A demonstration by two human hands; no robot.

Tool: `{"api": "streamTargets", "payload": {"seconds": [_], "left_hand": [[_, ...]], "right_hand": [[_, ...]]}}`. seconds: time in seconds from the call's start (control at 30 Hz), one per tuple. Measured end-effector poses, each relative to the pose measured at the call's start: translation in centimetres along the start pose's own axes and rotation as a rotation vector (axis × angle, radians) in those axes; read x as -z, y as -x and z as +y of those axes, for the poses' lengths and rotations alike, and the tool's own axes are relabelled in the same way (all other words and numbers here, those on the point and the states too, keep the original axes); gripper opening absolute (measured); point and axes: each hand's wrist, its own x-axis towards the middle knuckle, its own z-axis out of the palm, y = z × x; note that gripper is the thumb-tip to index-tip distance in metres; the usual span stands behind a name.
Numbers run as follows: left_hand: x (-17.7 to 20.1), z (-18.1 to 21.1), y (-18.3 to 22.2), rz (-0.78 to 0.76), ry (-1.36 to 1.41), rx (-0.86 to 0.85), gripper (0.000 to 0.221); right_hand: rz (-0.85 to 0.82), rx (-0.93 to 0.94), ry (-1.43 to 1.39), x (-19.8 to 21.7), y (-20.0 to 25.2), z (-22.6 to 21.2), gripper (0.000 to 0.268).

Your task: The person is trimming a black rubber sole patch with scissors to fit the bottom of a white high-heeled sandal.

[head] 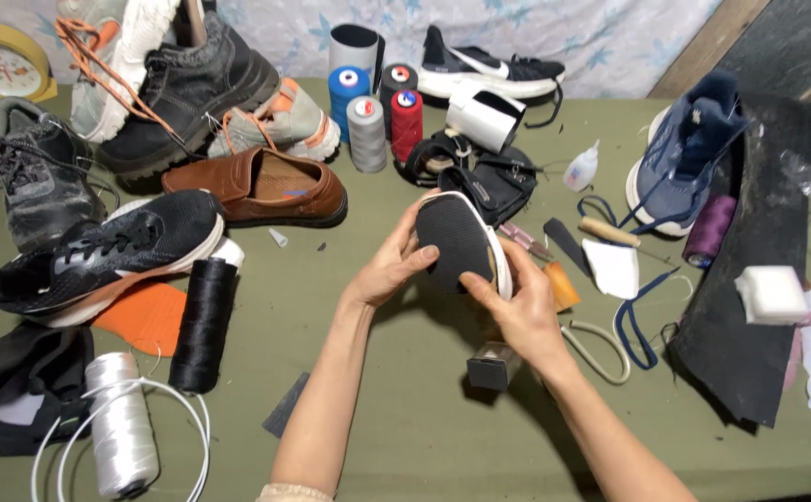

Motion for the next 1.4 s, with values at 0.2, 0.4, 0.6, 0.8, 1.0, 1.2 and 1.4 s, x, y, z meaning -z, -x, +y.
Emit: {"api": "streamTargets", "payload": {"seconds": [0.2, 0.4, 0.6, 0.8, 1.0, 1.2, 1.4], "left_hand": [[-2.1, 1.1, 1.1, -0.045, 0.376, 0.122, 0.088], [1.6, -6.2, -0.9, 0.275, 0.575, 0.214, 0.031], [0.4, -3.3, -0.1, 0.256, 0.662, 0.177, 0.021], [-1.8, -0.3, 0.3, 0.248, 0.607, 0.155, 0.016], [-5.0, 5.1, -0.8, 0.242, 0.447, 0.094, 0.020], [-0.8, -2.3, -1.2, 0.407, 0.325, -0.014, 0.021], [-1.8, -1.0, -0.9, 0.392, 0.349, -0.021, 0.016]], "right_hand": [[0.163, 0.338, 0.833, -2.0, 0.3, -1.8, 0.072], [-0.225, 0.351, 0.883, -5.6, 2.4, -2.4, 0.086], [-0.070, 0.291, 0.549, 0.7, 1.0, -3.3, 0.042], [-0.329, -0.141, 0.294, 1.0, 1.8, -2.9, 0.067], [-0.242, -0.026, 0.140, -1.6, 0.5, -0.7, 0.060], [-0.109, 0.014, 0.052, -3.1, 0.6, 0.5, 0.056], [-0.052, 0.088, 0.019, -4.4, 0.3, 2.8, 0.053]]}}
